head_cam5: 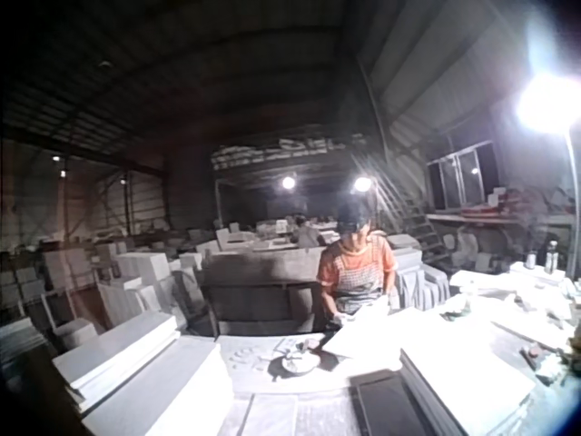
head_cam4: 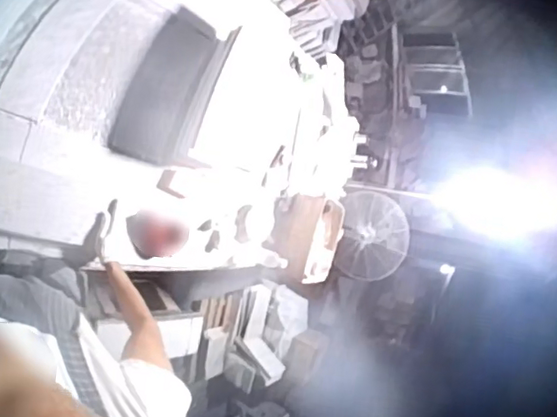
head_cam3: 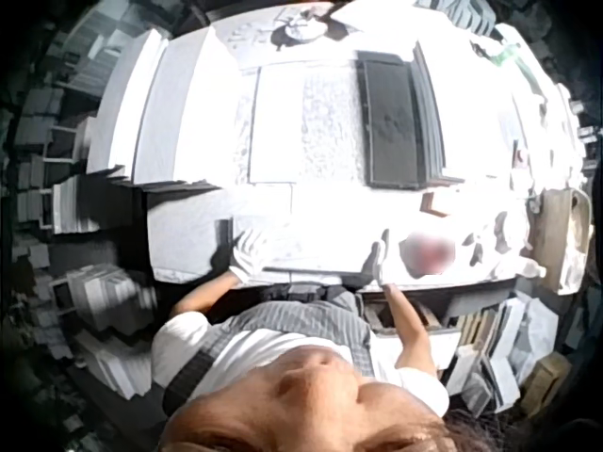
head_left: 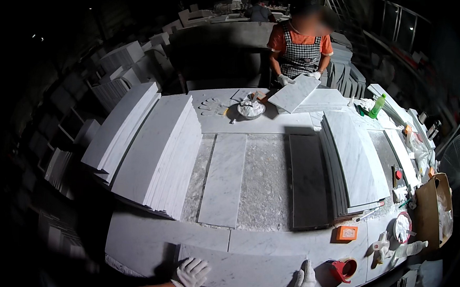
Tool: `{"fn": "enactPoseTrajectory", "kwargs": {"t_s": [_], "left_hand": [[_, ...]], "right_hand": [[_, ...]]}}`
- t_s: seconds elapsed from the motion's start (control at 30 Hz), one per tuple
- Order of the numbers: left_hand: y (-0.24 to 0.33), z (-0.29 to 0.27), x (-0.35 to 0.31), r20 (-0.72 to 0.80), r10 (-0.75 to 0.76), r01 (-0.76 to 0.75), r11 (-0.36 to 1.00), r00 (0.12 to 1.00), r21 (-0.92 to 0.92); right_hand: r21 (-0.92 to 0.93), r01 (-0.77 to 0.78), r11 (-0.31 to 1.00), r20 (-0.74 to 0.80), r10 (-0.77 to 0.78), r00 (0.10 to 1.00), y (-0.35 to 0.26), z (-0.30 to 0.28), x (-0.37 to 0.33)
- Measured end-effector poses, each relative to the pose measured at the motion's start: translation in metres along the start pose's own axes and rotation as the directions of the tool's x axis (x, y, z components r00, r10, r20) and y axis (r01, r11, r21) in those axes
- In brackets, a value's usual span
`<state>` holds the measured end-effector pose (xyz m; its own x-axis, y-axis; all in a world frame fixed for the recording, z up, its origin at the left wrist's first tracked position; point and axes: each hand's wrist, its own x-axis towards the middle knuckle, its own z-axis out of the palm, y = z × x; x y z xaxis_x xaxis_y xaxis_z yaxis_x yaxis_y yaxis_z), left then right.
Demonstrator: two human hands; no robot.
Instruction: The person stacks white rectangular panels on a workbench, placing thin plastic sheets between them. They repeatedly pick up panels, align them, and add them to a growing stack while another worker handles similar panels across the table.
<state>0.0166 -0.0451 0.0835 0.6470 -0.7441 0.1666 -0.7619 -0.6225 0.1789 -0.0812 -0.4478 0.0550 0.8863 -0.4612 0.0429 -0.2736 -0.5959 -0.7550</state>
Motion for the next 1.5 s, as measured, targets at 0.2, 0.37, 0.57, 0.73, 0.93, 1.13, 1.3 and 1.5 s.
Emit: {"fn": "enactPoseTrajectory", "kwargs": {"t_s": [0.2, 0.37, 0.57, 0.73, 0.93, 1.13, 1.3, 1.5], "left_hand": [[-0.001, 0.010, -0.009, 0.028, -0.004, 0.002, 0.999, 1.000, 0.053], [-0.002, 0.011, -0.010, 0.071, -0.014, 0.011, 0.999, 0.997, 0.042], [0.000, 0.003, -0.002, 0.094, -0.003, 0.001, 1.000, 0.996, 0.024], [0.004, -0.001, 0.006, 0.075, -0.012, 0.011, 1.000, 0.997, 0.008], [0.003, 0.006, -0.001, 0.039, -0.017, 0.017, 1.000, 0.999, -0.004], [0.004, 0.005, -0.001, 0.031, -0.021, 0.020, 0.999, 0.999, 0.035], [0.007, 0.005, -0.009, 0.053, -0.037, 0.034, 0.998, 0.998, 0.058], [0.009, 0.009, -0.013, -0.017, -0.046, 0.047, 0.997, 0.999, 0.054]], "right_hand": [[-0.001, -0.032, 0.999, 0.004, 0.032, 0.999, 0.003, 0.000, -0.001], [-0.004, -0.009, 1.000, 0.000, 0.009, 1.000, 0.003, 0.000, 0.001], [-0.003, 0.012, 1.000, -0.040, -0.012, 0.999, 0.010, 0.004, -0.003], [0.000, -0.030, 1.000, -0.006, 0.030, 1.000, 0.005, 0.000, 0.001], [0.033, -0.030, 0.999, 0.010, 0.029, 1.000, 0.000, -0.002, 0.000], [0.172, -0.057, 0.983, -0.007, 0.059, 0.998, 0.015, 0.009, -0.004], [0.240, -0.104, 0.965, 0.013, 0.104, 0.994, 0.017, 0.010, -0.006], [0.196, -0.077, 0.978, -0.008, 0.080, 0.997, 0.013, 0.009, -0.009]]}}
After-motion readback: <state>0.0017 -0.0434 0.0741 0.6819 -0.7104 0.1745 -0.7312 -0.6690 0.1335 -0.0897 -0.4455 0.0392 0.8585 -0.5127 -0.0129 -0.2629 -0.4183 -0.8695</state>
